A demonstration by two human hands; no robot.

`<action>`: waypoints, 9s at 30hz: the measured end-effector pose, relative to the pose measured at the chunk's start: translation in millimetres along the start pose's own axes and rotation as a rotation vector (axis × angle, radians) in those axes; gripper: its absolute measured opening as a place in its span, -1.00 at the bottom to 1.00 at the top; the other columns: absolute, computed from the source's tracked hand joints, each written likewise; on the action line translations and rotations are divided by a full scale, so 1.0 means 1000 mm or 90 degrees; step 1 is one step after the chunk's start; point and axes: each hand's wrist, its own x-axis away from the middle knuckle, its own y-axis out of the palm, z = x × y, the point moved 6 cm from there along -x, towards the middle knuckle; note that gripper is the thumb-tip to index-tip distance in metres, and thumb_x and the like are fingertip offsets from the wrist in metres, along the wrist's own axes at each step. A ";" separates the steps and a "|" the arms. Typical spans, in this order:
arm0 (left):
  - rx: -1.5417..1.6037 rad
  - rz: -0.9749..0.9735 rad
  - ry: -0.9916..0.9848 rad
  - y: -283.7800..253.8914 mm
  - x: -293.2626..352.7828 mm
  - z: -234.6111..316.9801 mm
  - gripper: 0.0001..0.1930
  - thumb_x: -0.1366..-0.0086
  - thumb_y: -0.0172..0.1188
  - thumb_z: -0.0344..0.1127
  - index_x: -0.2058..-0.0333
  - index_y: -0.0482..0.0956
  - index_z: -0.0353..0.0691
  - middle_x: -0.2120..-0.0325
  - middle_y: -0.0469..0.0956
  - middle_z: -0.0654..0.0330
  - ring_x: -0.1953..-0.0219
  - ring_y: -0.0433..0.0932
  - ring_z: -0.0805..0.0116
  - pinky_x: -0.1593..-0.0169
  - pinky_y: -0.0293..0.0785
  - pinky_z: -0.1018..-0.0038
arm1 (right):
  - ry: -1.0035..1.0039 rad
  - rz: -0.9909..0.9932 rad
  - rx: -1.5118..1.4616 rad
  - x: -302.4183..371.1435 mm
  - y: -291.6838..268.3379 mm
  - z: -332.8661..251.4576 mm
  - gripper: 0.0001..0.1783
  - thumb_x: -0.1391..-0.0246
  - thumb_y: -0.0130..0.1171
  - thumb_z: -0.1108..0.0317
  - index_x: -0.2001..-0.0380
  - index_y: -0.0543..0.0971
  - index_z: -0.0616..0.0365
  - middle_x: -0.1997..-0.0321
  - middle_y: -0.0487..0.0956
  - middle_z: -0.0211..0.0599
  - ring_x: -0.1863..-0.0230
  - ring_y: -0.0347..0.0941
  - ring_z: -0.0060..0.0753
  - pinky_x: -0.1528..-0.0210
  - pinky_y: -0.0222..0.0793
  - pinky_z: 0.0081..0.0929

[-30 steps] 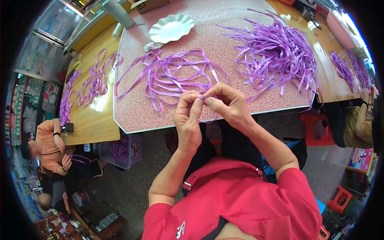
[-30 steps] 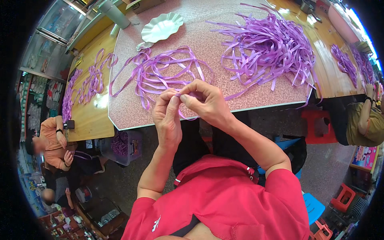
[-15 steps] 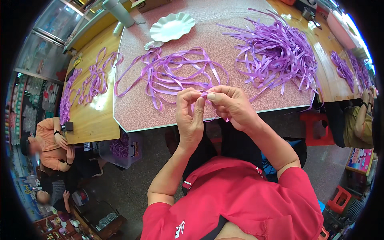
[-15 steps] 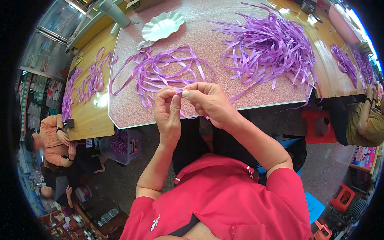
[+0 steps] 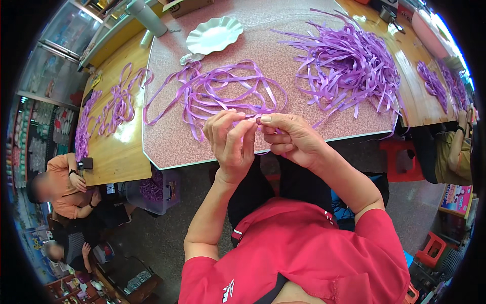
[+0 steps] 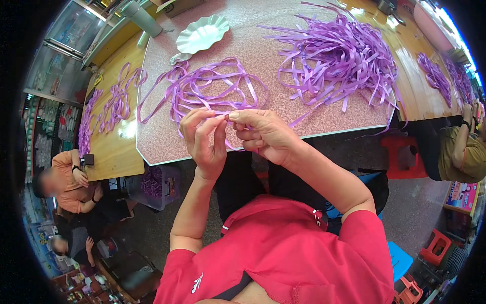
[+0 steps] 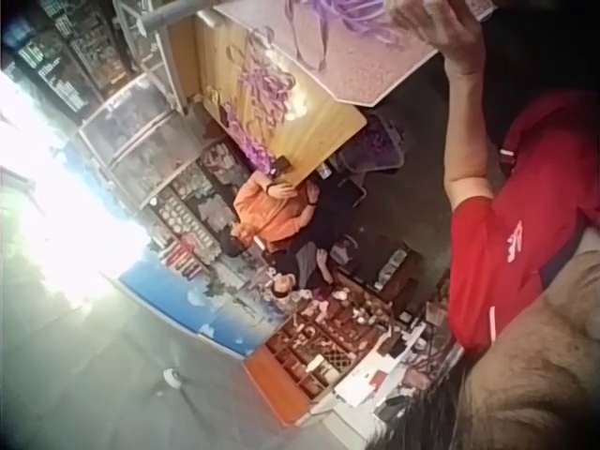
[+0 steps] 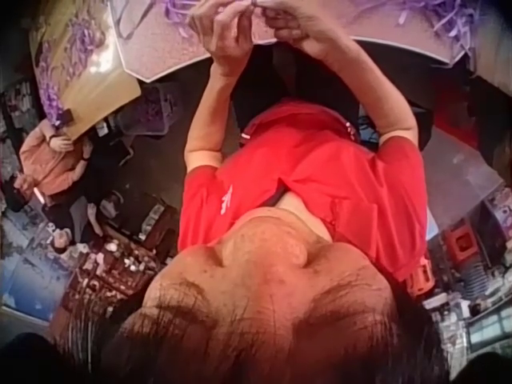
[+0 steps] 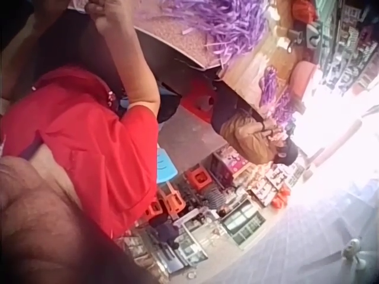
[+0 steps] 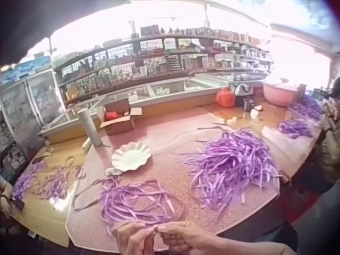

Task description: Tying purple ribbons into small decorative bows.

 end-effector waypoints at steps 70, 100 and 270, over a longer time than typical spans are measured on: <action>0.019 -0.052 -0.070 0.002 -0.010 0.018 -0.75 -0.13 0.33 -0.58 0.21 0.58 -0.18 0.26 0.52 0.16 0.15 0.45 0.17 0.04 0.30 0.28 | -0.171 0.056 0.117 0.012 -0.006 -0.009 -0.84 -0.25 0.23 0.29 0.29 0.61 0.17 0.43 0.54 -0.50 0.64 0.12 -0.87 0.61 0.00 -0.79; 0.194 -0.064 -0.195 0.011 0.004 0.002 -0.71 -0.15 0.37 -0.49 0.15 0.53 -0.27 0.22 0.50 0.07 0.14 0.47 0.12 0.05 0.38 0.24 | -0.123 0.080 0.127 0.014 -0.005 -0.007 -0.81 -0.27 0.24 0.22 0.27 0.60 0.12 0.54 0.43 -0.62 0.68 0.10 -0.89 0.66 -0.02 -0.80; 0.385 -0.032 -0.291 -0.012 0.006 -0.011 -0.86 -0.30 0.23 -0.54 0.20 0.49 -0.26 0.08 0.50 0.06 0.06 0.54 0.28 -0.09 0.40 0.35 | -0.340 0.084 0.331 0.000 0.027 -0.005 -0.81 -0.28 0.20 0.30 0.16 0.54 0.20 0.48 0.46 -0.60 0.63 0.17 -0.86 0.64 0.05 -0.73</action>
